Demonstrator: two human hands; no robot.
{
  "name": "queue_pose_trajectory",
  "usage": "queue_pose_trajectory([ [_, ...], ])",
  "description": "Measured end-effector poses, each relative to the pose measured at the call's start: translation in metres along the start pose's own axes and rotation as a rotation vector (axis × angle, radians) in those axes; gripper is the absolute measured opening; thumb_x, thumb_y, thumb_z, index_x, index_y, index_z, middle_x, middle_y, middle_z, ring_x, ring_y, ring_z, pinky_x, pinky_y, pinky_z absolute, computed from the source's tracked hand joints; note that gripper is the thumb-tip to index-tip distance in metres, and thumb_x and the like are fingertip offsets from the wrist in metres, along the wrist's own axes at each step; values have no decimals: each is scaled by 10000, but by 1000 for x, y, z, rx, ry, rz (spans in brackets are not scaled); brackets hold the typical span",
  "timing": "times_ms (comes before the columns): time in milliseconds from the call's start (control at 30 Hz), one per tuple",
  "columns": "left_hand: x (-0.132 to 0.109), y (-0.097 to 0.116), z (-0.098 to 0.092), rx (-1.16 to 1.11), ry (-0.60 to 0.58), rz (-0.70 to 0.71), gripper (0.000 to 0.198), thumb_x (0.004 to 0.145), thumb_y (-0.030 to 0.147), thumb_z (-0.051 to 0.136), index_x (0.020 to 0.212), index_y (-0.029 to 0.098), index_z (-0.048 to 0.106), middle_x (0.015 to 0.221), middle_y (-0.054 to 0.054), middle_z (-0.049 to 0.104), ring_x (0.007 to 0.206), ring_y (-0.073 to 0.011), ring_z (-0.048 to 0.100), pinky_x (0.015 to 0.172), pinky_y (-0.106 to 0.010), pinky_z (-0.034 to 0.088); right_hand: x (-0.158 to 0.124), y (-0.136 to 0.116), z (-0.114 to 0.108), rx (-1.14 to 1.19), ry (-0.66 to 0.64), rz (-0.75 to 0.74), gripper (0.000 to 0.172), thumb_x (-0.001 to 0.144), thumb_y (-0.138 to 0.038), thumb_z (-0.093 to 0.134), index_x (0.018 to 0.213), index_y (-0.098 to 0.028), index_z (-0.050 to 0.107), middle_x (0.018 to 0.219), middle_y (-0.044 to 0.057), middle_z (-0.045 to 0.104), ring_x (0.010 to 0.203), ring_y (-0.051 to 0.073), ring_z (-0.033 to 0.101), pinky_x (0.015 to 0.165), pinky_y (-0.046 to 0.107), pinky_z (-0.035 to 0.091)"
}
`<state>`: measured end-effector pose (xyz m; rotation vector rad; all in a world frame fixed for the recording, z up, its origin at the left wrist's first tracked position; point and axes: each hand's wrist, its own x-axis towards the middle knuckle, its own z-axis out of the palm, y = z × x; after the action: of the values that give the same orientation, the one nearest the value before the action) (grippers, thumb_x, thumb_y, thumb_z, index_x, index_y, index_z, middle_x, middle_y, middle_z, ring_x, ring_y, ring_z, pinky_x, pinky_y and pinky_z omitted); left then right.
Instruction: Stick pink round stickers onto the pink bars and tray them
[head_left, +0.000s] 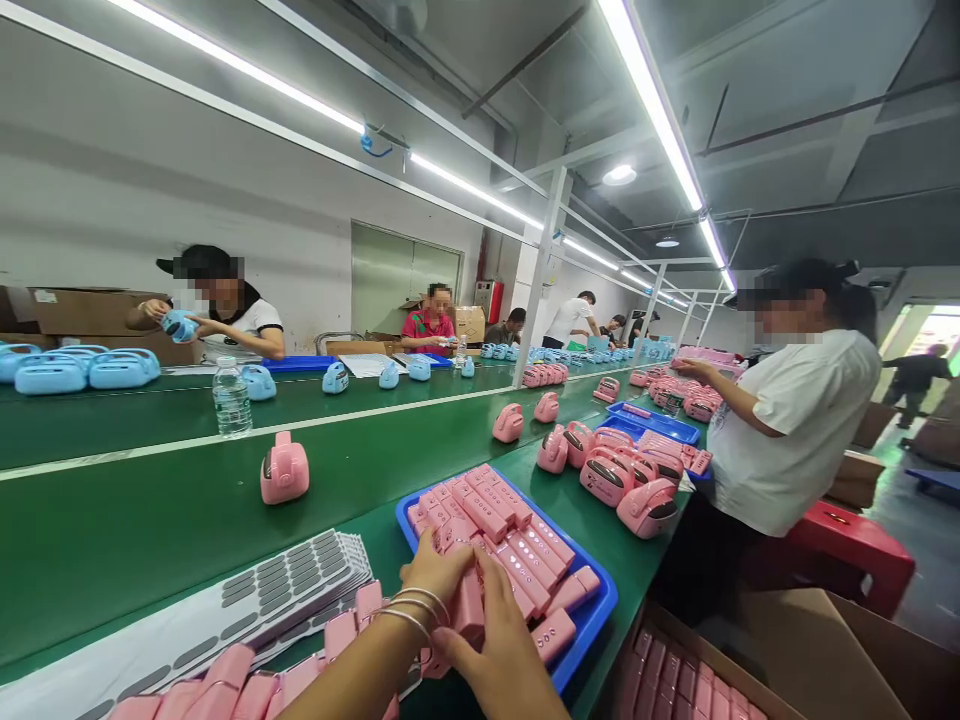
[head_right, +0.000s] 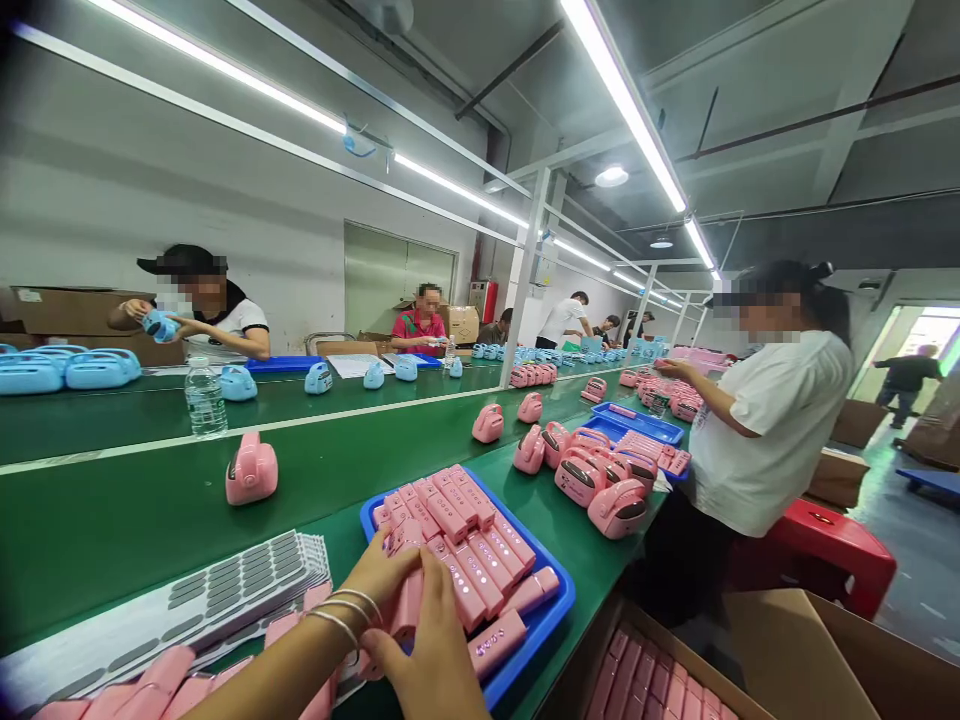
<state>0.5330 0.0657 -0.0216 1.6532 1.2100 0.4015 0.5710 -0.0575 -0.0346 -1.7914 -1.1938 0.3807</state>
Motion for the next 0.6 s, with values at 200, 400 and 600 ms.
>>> queue_pose_trajectory([
  [200, -9, 10, 18, 238, 63, -172, 773, 737, 441, 498, 1400, 206, 179, 1203, -226, 378, 1117, -398, 456, 926, -464, 304, 13, 36, 4, 76, 76, 13, 727, 640, -130, 590, 1330, -191, 370, 1321, 89, 500, 1234, 250, 434, 1023, 411, 354],
  [400, -1, 0, 23, 347, -20, -147, 707, 828, 616, 225, 1409, 215, 196, 1296, -225, 351, 1222, -394, 349, 983, -507, 226, 12, 51, -10, 100, 139, 31, 515, 693, -222, 542, 1208, -198, 538, 1235, 56, 584, 1179, 244, 496, 994, 367, 397],
  [600, 9, -23, 30, 410, -36, -40, 513, 859, 278, 440, 1337, 128, 328, 1334, -209, 322, 1003, -266, 551, 917, -431, 366, 5, 86, -30, 54, 317, 171, 493, 816, -367, 324, 1203, -128, 514, 1212, 110, 588, 1085, 257, 564, 886, 366, 474],
])
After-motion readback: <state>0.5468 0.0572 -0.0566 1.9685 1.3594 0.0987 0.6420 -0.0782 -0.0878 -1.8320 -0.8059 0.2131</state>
